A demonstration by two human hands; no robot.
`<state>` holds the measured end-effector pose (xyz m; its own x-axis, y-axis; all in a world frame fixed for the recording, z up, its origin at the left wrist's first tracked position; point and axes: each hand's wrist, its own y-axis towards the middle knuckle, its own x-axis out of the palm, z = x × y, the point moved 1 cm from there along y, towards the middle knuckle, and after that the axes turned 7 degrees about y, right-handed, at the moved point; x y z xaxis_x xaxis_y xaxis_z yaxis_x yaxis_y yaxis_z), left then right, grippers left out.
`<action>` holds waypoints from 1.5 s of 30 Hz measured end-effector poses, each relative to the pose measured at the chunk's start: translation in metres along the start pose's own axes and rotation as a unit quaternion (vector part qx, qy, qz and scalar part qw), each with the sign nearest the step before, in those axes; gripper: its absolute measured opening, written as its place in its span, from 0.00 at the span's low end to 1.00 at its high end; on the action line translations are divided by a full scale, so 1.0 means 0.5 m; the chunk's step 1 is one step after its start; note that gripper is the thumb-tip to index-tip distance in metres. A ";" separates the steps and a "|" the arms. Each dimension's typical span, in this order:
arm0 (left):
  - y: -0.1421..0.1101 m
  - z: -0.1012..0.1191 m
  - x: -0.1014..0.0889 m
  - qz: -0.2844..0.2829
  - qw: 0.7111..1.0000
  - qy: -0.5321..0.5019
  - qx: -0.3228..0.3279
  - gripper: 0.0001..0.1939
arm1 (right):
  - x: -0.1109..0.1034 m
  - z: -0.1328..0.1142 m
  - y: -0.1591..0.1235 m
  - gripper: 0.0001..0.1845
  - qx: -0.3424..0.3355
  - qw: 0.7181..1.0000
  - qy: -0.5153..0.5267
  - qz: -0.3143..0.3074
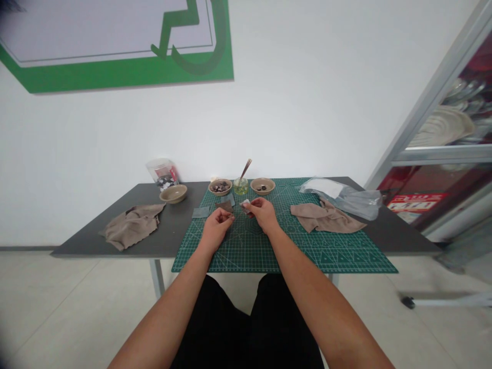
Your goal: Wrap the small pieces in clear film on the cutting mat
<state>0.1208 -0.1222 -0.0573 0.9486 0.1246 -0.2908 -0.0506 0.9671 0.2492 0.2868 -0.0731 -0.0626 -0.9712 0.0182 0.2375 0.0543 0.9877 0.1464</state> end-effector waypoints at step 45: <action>-0.001 0.007 0.004 -0.015 0.997 0.073 0.018 0.03 | 0.022 -0.003 -0.025 0.14 0.147 0.967 0.100 -0.185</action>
<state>0.1239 -0.1234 -0.0546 0.8940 0.1282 -0.4293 -0.0082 0.9627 0.2706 0.2757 -0.0857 -0.0606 -0.8462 -0.3457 0.4054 -0.3843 0.9231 -0.0150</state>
